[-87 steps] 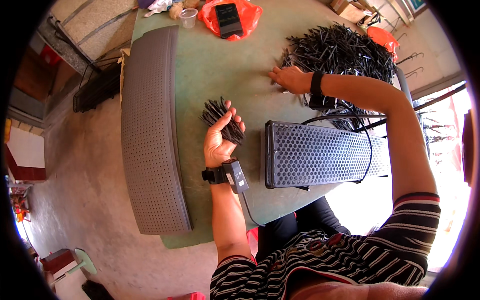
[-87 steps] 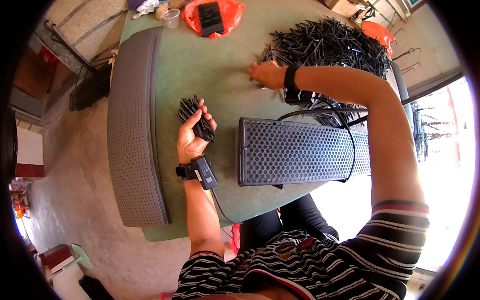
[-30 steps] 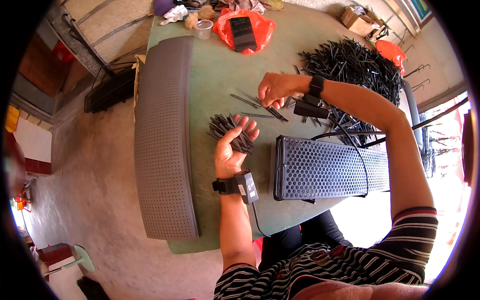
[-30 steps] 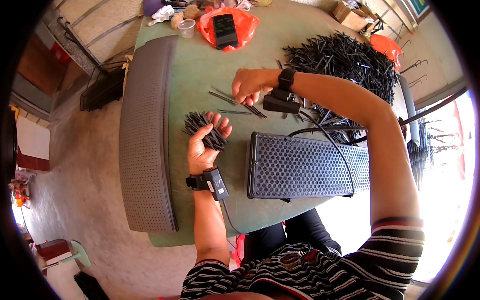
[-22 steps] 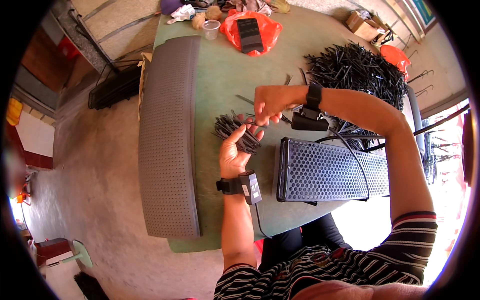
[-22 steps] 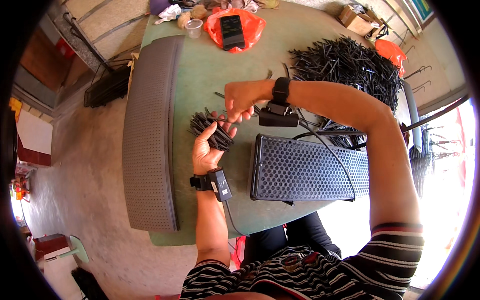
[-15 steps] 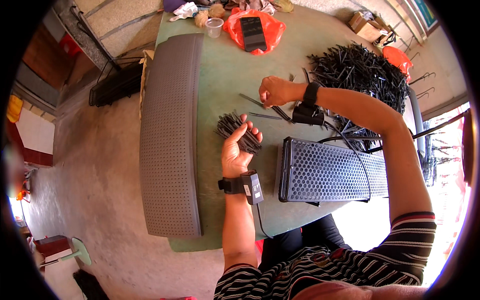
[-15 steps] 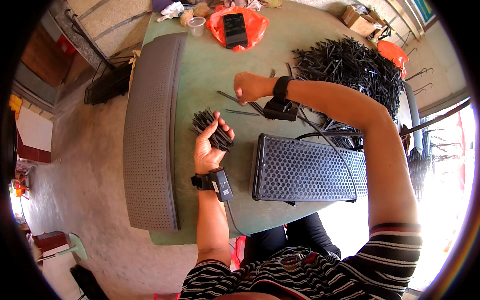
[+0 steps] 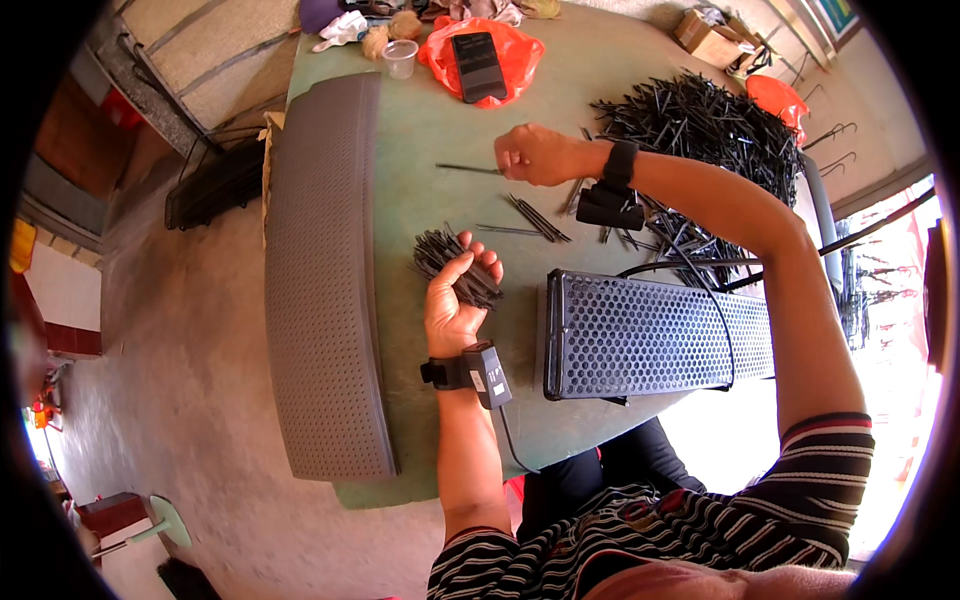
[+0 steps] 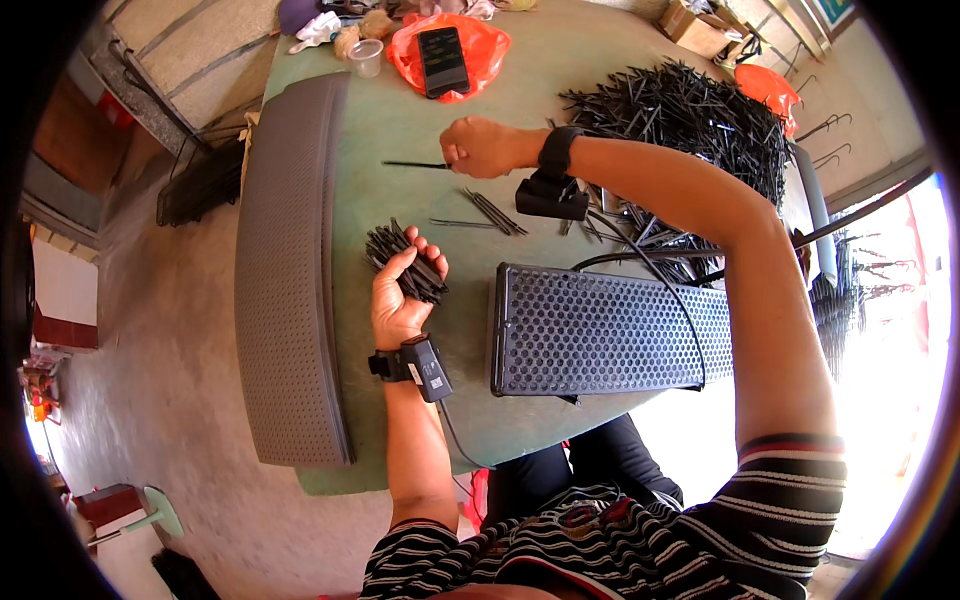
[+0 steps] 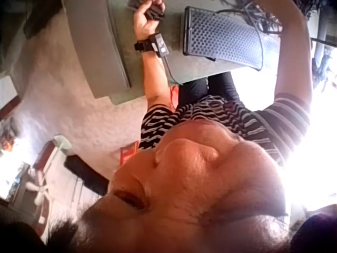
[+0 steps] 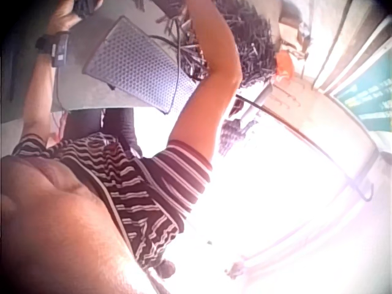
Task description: The person walks through a workshop, picks up a perforated metal sheet, and places it on a table. They then pick up several small metal rods from the floor and the table, sorting them into a bundle by hand.
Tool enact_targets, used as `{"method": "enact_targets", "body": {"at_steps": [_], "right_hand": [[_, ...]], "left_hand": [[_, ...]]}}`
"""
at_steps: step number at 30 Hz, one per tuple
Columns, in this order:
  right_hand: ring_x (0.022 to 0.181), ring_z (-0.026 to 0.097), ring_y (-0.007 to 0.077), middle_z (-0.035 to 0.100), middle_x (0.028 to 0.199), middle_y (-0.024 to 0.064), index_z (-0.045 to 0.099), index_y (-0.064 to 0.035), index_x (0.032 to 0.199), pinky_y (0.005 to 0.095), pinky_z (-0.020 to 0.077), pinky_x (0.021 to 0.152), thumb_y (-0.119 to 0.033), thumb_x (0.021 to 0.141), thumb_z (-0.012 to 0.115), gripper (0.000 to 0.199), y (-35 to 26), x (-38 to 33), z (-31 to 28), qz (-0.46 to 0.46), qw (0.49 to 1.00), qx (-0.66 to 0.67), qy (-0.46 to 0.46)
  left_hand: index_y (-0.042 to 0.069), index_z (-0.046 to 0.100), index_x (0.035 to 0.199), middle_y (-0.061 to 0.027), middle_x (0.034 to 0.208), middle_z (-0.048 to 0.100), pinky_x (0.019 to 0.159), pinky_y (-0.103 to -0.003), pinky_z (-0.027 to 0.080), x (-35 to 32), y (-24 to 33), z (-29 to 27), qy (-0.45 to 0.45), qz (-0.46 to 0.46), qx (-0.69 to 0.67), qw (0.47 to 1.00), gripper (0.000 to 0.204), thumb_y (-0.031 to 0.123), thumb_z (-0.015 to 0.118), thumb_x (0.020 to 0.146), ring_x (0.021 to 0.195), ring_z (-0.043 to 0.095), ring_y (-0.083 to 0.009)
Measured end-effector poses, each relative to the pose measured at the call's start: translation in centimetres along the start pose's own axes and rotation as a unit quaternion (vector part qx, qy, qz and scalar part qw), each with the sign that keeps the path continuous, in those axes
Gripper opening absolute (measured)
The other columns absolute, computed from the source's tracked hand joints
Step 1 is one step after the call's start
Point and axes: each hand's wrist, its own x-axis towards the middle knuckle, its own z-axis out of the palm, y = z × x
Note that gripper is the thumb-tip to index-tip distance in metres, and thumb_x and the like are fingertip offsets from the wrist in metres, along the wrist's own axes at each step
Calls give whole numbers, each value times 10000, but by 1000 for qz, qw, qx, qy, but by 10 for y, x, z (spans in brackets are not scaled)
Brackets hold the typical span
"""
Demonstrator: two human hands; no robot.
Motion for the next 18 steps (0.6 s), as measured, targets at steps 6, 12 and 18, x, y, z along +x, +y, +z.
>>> {"method": "enact_targets", "body": {"at_steps": [6, 12, 18], "right_hand": [[523, 512, 102, 550, 630, 39, 586, 6, 776, 238, 424, 483, -68, 733, 544, 96, -42, -13, -26, -9, 974, 161, -158], [513, 535, 128, 572, 640, 82, 589, 21, 778, 246, 434, 478, -80, 709, 556, 127, -40, 3, 10, -76, 970, 162, -166], [454, 579, 175, 566, 545, 120, 562, 47, 662, 288, 470, 408, -93, 669, 590, 143, -1, -4, 8, 131, 985, 24, -107]], "left_hand": [[31, 504, 1058, -143, 967, 563, 808, -422, 463, -1, -1, 3, -16, -40, 24, 999, 318, 4, 570, 748, 869, 560, -323], [35, 437, 1181, -107, 960, 578, 770, -390, 475, -8, 1, 8, -69, -82, 107, 988, 433, 20, 558, 766, 852, 564, -250], [38, 478, 1146, -70, 846, 577, 685, -361, 479, 1, 2, -2, -51, -58, 68, 995, 439, -15, 602, 727, 723, 556, -181]]}}
